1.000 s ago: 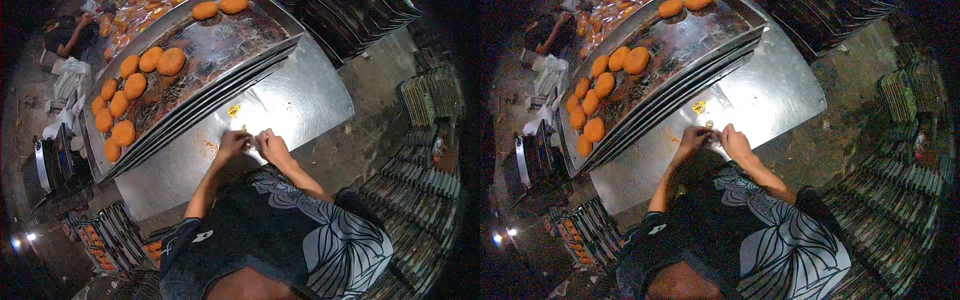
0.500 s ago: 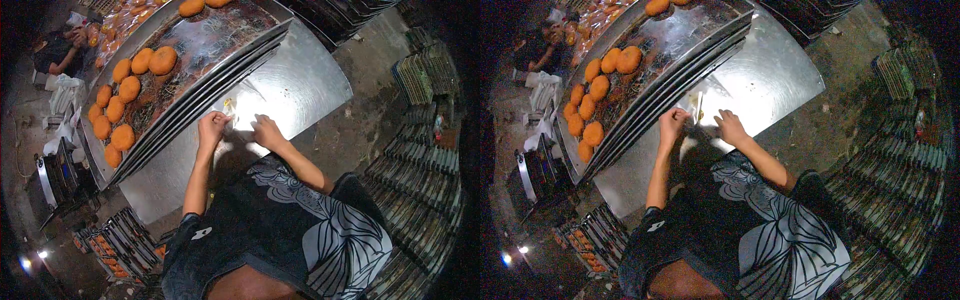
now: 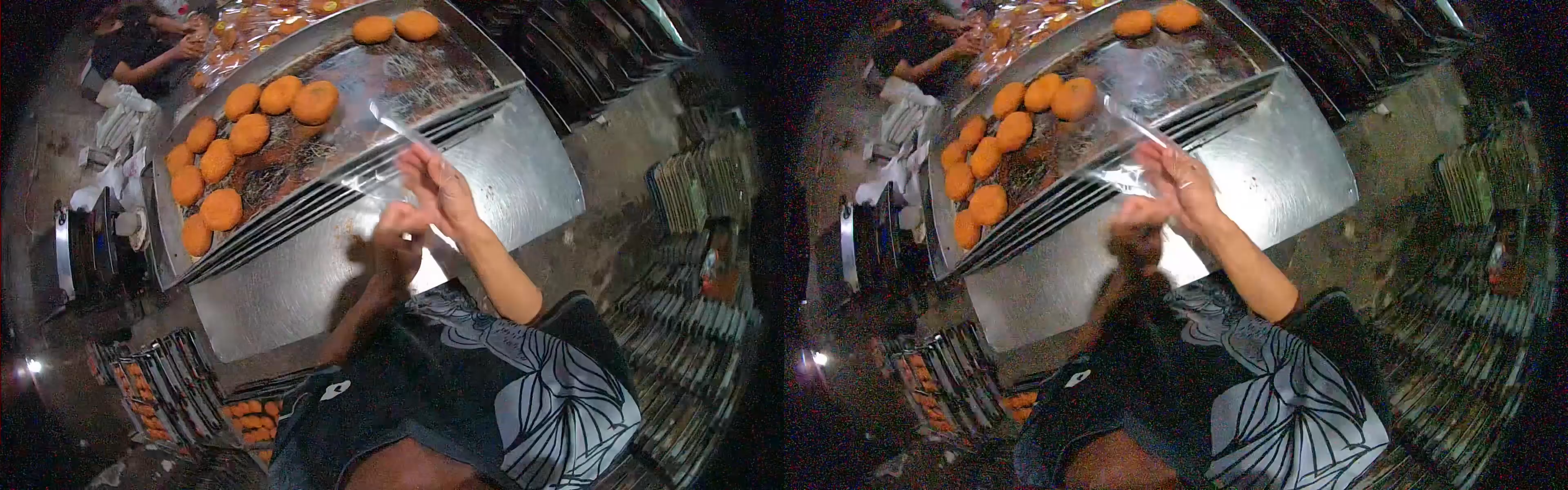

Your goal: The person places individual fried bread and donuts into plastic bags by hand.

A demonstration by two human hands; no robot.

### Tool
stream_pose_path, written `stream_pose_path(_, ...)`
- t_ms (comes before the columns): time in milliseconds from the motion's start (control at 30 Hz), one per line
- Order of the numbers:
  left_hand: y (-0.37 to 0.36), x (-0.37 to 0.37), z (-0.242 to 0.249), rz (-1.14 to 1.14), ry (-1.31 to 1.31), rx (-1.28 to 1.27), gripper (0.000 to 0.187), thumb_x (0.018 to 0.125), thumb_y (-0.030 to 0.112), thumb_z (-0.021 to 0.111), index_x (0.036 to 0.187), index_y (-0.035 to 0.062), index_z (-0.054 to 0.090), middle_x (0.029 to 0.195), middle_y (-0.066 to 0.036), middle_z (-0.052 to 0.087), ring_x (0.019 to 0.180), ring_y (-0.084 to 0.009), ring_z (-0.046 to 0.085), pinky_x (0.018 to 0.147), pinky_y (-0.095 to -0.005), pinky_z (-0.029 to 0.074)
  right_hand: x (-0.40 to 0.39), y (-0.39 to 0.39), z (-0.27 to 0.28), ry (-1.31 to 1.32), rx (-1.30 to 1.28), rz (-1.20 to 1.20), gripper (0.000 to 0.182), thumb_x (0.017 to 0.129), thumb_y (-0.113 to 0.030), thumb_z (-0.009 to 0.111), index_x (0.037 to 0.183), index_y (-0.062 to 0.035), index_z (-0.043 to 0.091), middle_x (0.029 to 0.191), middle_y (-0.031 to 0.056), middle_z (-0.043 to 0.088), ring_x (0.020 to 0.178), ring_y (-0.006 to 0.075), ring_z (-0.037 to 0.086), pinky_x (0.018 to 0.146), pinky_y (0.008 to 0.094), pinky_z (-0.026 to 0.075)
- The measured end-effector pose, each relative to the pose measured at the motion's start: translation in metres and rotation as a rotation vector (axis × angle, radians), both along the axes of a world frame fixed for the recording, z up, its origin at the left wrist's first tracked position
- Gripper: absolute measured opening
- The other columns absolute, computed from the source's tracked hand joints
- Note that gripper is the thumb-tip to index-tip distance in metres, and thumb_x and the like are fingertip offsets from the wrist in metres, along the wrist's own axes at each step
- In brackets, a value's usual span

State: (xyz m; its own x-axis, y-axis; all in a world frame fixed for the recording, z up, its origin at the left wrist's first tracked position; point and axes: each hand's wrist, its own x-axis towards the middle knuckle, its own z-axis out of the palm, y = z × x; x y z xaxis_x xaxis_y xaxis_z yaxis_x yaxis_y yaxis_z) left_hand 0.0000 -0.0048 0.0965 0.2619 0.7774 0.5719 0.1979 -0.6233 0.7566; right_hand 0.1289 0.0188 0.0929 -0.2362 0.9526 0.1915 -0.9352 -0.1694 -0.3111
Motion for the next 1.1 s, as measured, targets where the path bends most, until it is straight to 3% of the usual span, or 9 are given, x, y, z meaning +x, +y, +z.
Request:
stream_pose_path(33, 0.009, -0.004, 0.015, 0.119, -0.066, 0.038, 0.027, 0.075, 0.017, 0.057, 0.097, 0.0013, 0.053, 0.08, -0.012, 0.052, 0.078, -0.0242, 0.051, 0.065, -0.0294, 0.042, -0.032, 0.0, 0.042, -0.304, -0.131, -0.311, 0.055, 0.081, -0.045, 0.047, 0.123, -0.0113, 0.037, 0.121, 0.0104, 0.046, 0.1, 0.0184, 0.048, 0.079, 0.0321, 0.042)
stream_pose_path(100, 0.031, -0.011, 0.005, 0.217, -1.045, -0.646, 0.042, 0.077, 0.016, 0.056, 0.114, 0.0031, 0.039, 0.093, -0.01, 0.051, 0.088, -0.0203, 0.05, 0.076, -0.031, 0.044, -0.064, 0.007, 0.044, 0.031, -0.061, -0.056, 0.062, 0.08, -0.046, 0.048, 0.126, -0.0086, 0.03, 0.122, 0.0091, 0.043, 0.101, 0.0206, 0.049, 0.079, 0.0315, 0.043)
stream_pose_path(200, 0.053, -0.116, -0.016, -0.495, -1.109, -1.085, 0.034, 0.084, 0.015, 0.049, 0.114, 0.0042, 0.039, 0.097, -0.009, 0.05, 0.089, -0.0205, 0.05, 0.08, -0.0355, 0.045, -0.099, 0.017, 0.023, -0.066, -0.347, 0.339, 0.049, 0.082, -0.039, 0.049, 0.121, -0.0102, 0.039, 0.115, 0.0085, 0.049, 0.096, 0.0212, 0.051, 0.077, 0.0336, 0.043)
stream_pose_path(267, 0.052, -0.133, 0.015, 0.009, -1.232, -0.884, 0.026, 0.088, 0.017, 0.042, 0.112, 0.0059, 0.042, 0.096, -0.007, 0.05, 0.089, -0.0193, 0.05, 0.084, -0.039, 0.044, -0.091, 0.053, 0.072, -1.294, 0.398, 0.18, 0.032, 0.083, -0.028, 0.049, 0.106, -0.0058, 0.05, 0.099, 0.0127, 0.055, 0.089, 0.024, 0.052, 0.074, 0.0363, 0.043)
stream_pose_path(367, 0.058, -0.155, 0.033, 0.329, -1.342, -0.593, 0.026, 0.087, 0.019, 0.045, 0.11, 0.0079, 0.044, 0.098, -0.004, 0.05, 0.095, -0.0192, 0.049, 0.088, -0.0458, 0.041, -0.092, 0.198, 0.027, -2.064, 0.498, -1.061, 0.03, 0.075, -0.032, 0.057, 0.078, -0.0017, 0.053, 0.084, 0.0173, 0.055, 0.089, 0.029, 0.05, 0.073, 0.0416, 0.041)
stream_pose_path(433, 0.059, -0.169, 0.033, 0.231, -1.446, -0.583, 0.023, 0.087, 0.022, 0.045, 0.102, 0.0052, 0.048, 0.098, -0.006, 0.051, 0.098, -0.022, 0.048, 0.09, -0.048, 0.037, -0.092, 0.227, 0.012, -2.55, 0.534, -0.771, 0.038, 0.065, -0.034, 0.067, 0.078, -0.0026, 0.05, 0.082, 0.0172, 0.055, 0.083, 0.0281, 0.052, 0.069, 0.0404, 0.042)
stream_pose_path(633, 0.062, -0.185, 0.03, 0.297, -1.595, -0.503, 0.03, 0.084, 0.018, 0.045, 0.111, 0.0045, 0.043, 0.103, -0.006, 0.049, 0.099, -0.0228, 0.047, 0.09, -0.0468, 0.037, -0.097, 0.113, 0.05, -1.351, 0.121, -0.411, 0.054, 0.048, -0.03, 0.081, 0.079, -0.0048, 0.046, 0.076, 0.0056, 0.053, 0.068, 0.0142, 0.048, 0.06, 0.03, 0.042)
stream_pose_path(900, 0.044, -0.09, 0.042, -0.442, -1.305, -0.819, 0.047, 0.086, 0.032, 0.031, 0.121, 0.0016, 0.038, 0.119, -0.016, 0.045, 0.105, -0.0284, 0.046, 0.088, -0.0385, 0.039, -0.112, 0.01, 0.047, -1.169, -0.098, -0.595, 0.085, 0.05, -0.023, 0.081, 0.118, -0.001, 0.035, 0.105, 0.0175, 0.052, 0.101, 0.0256, 0.05, 0.086, 0.0332, 0.038)
stream_pose_path(1100, 0.008, -0.042, 0.006, -0.18, -1.129, -1.024, 0.04, 0.085, 0.029, 0.041, 0.116, 0.0042, 0.041, 0.113, -0.012, 0.048, 0.102, -0.021, 0.048, 0.09, -0.0333, 0.036, -0.094, 0.024, 0.044, -0.944, -0.157, -0.741, 0.067, 0.068, -0.017, 0.071, 0.122, -0.0023, 0.034, 0.114, 0.0147, 0.045, 0.106, 0.0191, 0.042, 0.083, 0.0291, 0.04)
